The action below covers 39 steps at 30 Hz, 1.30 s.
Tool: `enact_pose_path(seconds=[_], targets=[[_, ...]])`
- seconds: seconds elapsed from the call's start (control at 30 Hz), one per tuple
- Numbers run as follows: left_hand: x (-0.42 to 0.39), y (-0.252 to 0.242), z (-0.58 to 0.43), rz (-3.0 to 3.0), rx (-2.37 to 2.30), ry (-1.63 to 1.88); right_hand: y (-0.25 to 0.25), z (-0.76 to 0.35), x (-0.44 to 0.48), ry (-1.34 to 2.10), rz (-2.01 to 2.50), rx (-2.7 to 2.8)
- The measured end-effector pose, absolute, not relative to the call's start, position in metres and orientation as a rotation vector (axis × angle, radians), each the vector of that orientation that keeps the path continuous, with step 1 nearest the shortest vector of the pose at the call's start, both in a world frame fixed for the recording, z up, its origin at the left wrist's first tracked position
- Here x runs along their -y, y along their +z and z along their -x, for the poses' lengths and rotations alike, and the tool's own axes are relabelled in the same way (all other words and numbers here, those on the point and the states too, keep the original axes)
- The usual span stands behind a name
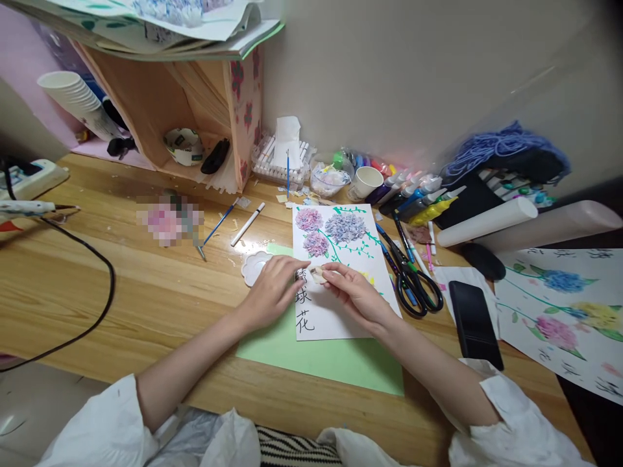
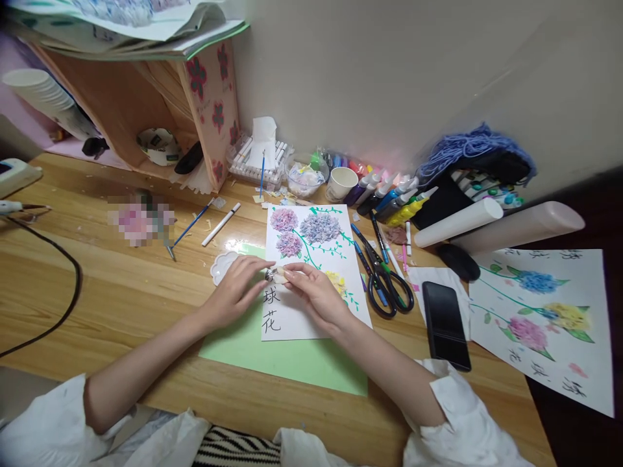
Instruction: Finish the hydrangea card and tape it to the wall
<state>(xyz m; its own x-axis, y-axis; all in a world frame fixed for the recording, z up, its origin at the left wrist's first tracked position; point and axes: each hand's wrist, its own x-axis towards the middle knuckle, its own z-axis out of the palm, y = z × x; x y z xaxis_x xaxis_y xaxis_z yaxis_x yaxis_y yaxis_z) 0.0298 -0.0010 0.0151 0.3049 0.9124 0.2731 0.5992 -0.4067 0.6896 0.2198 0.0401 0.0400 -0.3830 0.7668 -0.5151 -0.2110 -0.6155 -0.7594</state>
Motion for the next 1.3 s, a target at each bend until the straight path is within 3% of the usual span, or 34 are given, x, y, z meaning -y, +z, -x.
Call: enact_pose_path(seconds=[0.3,0.47,0.7,0.9,1.07,1.3], targets=[[0.01,0.015,-0.037,-1.934,-1.22,1.225,0.036,-0.208,-0.027,2.164,1.122,0.607],[0.012,0.019,-0.037,-1.915,-1.236,1.252,0.033,-0.204,-0.026,2.066,1.159,0.799],[0.015,0.015,-0.032,-1.707,-1.499,1.245,0.04,-0.194,-0.027,1.722,1.098,1.409],[0.016,0.013,-0.029,-1.764,-1.503,1.121,0.054,-0.188,-0.04,1.154,1.035,1.952],[0.012,0.017,-0.029,-1.682,-1.448,1.03,0.093,-0.201,-0.136,0.551,1.006,2.227],[0.002,0.006,-0.016,-1.29,-1.268,0.997,0.115,-0.198,-0.235,0.424,1.214,2.223]])
